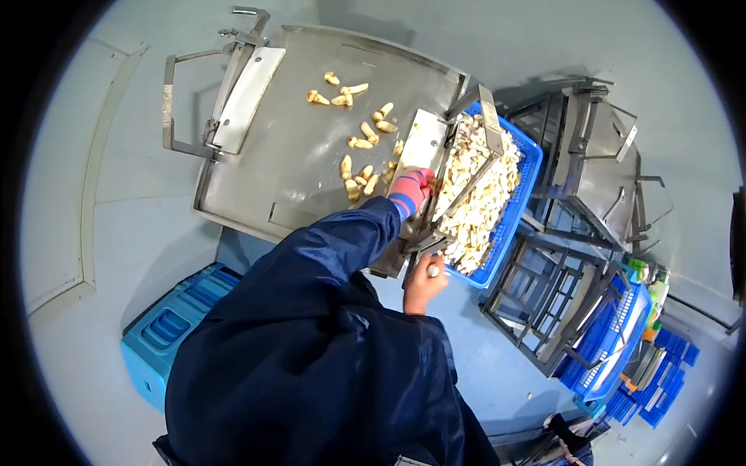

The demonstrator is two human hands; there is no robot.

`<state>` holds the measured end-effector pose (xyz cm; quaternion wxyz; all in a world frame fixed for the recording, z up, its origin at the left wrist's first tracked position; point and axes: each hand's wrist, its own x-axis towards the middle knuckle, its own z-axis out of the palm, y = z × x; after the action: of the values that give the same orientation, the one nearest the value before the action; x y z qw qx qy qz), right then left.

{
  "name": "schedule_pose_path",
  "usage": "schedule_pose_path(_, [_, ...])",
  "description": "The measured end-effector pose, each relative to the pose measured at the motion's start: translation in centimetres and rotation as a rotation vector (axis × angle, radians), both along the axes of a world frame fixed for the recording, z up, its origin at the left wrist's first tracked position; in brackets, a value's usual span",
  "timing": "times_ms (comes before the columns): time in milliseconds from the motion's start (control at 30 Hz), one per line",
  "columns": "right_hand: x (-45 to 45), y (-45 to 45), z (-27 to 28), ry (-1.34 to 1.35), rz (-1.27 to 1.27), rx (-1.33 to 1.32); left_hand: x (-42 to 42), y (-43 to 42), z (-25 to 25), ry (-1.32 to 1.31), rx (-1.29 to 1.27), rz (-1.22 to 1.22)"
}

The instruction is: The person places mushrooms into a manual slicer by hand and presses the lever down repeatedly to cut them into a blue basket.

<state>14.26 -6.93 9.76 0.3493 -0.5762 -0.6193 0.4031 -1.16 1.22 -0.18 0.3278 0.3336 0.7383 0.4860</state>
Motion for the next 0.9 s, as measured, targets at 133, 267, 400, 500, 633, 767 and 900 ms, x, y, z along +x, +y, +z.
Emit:
schedule_pose_path(133, [1.2, -0.5, -3.2, 0.014, 0.048, 0.009, -1.0, 1.1, -0.2, -0.143, -0.017, -0.086])
schedule_pose_path(267, [0.4, -0.1, 0.4, 0.032, -0.010, -0.085, -1.1, 0.4, -0.7, -0.175, -0.039, -0.168])
schedule_pose_path(400, [2.0, -0.7, -5.1, 0.012, 0.036, 0.004, -2.1, 1.4, -1.8, -0.144, -0.018, -0.201])
schedule_pose_path(500, [-0.5, 0.5, 2.6, 0.020, -0.034, -0.048, -1.0, 2.0, -5.9, -0.213, 0.050, -0.175])
schedule_pose_path(633, [2.0, -1.2, -4.9, 0.077, 0.046, -0.054, -1.1, 1.3, -1.0, -0.128, -0.075, -0.198])
schedule_pose_path(767, [-0.1, -0.3, 1.7, -0.021, 0.009, -0.032, -1.1, 1.2, -1.0, 0.019, -0.124, -0.182])
schedule_pose_path(900, [1.3, -0.5, -2.3, 0.018, 0.006, -0.030, -0.8, 1.4, -2.0, -0.040, -0.038, -0.182])
